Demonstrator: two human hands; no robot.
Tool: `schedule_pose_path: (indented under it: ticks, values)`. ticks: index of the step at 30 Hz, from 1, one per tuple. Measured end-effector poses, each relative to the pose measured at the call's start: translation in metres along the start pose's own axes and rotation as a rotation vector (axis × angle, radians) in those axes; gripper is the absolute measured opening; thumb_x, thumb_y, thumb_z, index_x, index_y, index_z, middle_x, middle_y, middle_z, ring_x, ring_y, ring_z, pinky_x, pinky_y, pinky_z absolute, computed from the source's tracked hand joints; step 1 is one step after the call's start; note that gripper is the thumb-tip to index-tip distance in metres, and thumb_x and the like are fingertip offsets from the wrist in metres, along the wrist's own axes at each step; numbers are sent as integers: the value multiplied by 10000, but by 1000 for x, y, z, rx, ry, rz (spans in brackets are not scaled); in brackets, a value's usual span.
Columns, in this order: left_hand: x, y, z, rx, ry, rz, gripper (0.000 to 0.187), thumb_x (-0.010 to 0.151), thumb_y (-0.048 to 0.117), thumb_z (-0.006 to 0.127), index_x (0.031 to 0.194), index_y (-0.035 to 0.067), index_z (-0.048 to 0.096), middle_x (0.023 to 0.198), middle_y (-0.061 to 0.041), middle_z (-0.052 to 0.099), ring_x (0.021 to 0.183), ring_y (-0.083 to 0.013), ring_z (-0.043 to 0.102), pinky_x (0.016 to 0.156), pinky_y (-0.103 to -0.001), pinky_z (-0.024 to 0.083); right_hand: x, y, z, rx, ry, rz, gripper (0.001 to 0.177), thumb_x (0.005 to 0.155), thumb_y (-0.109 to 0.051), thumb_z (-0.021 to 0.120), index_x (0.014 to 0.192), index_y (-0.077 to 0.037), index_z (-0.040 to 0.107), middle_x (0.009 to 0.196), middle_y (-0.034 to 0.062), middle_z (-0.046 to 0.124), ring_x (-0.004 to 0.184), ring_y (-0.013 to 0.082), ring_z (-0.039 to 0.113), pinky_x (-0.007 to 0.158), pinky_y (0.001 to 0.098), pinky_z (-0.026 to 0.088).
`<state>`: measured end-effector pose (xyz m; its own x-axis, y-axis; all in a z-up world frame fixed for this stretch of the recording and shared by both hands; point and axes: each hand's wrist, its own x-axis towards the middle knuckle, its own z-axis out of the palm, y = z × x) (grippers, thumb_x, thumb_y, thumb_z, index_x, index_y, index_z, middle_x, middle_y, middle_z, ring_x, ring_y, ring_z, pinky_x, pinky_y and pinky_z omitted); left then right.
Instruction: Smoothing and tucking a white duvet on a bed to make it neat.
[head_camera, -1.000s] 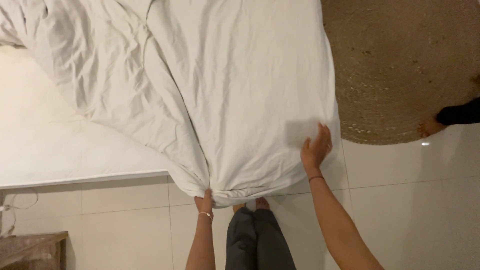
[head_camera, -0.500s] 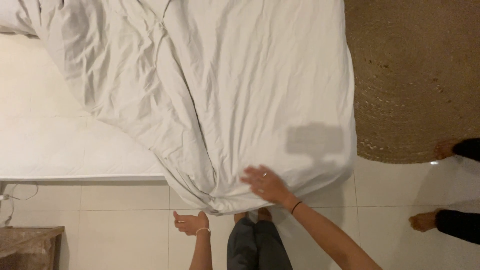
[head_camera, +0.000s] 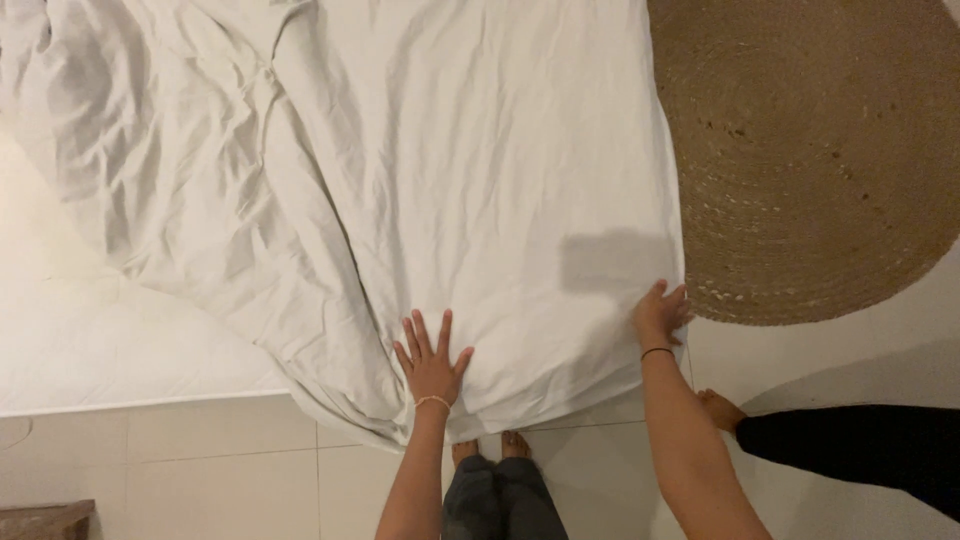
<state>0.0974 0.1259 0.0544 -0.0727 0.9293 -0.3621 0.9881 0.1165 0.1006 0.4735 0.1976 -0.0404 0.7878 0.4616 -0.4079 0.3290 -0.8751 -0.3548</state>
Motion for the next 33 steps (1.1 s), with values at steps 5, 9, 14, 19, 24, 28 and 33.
schedule_pose_path:
  ticks: [5, 9, 14, 19, 24, 28, 33]
  values:
    - [3, 8, -7, 70, -150, -56, 726, 901, 736, 172, 1516, 432, -67, 1613, -97, -120, 1474, -301, -145, 1163, -547, -56, -104, -118, 10, -2, 265, -962, 631, 904, -197, 635, 1484, -162, 387, 1493, 139, 378, 1365, 399, 325, 1011, 574, 327]
    - [2, 8, 2, 83, -154, -47, 744, 892, 744, 172, 1516, 419, -73, 1608, -113, -130, 1471, -311, -150, 1159, -556, -48, -135, -150, 23, -423, -226, -1508, 526, 879, -531, 502, 1393, -495, 398, 1564, -101, 276, 1468, 239, 185, 1119, 642, 156]
    - [6, 6, -3, 178, -166, -44, 743, 897, 738, 150, 1522, 402, -68, 1606, -144, -110, 1470, -330, -121, 1152, -568, -17, 9, -100, 16, -390, 468, -928, 538, 939, -432, 553, 1458, -396, 415, 1561, -15, 338, 1439, 317, 251, 1000, 727, 279]
    - [24, 2, 15, 91, -39, 3, 738, 860, 764, 323, 1462, 340, 273, 1518, -174, 192, 1450, -350, 104, 1125, -610, 31, 52, -110, 1, 4, 161, -56, 641, 993, -598, 365, 1519, -246, 259, 1497, 148, 299, 1334, 441, 361, 978, 729, 216]
    - [112, 29, -36, -204, 591, 231, 462, 948, 457, 464, 1257, 115, 504, 1333, -91, 481, 1286, -259, 413, 1097, -455, 241, -77, -209, 34, -186, 182, -1305, 557, 916, -328, 556, 1447, -270, 395, 1532, 43, 356, 1436, 249, 286, 1066, 612, 193]
    - [198, 40, -45, -174, 540, 195, 567, 988, 511, 333, 1508, 292, 288, 1612, -40, 135, 1492, -263, 86, 1180, -527, 61, -88, -240, 53, -254, -1, -1797, 474, 958, -497, 484, 1421, -415, 420, 1543, -91, 327, 1441, 187, 284, 1144, 577, 119]
    - [197, 43, -31, -99, 457, 159, 587, 973, 542, 290, 1522, 356, 199, 1622, -21, 48, 1490, -297, -13, 1168, -536, 23, 19, -222, -25, -194, 106, -640, 570, 940, -423, 397, 1489, -328, 278, 1577, -1, 230, 1463, 245, 146, 1052, 687, 133]
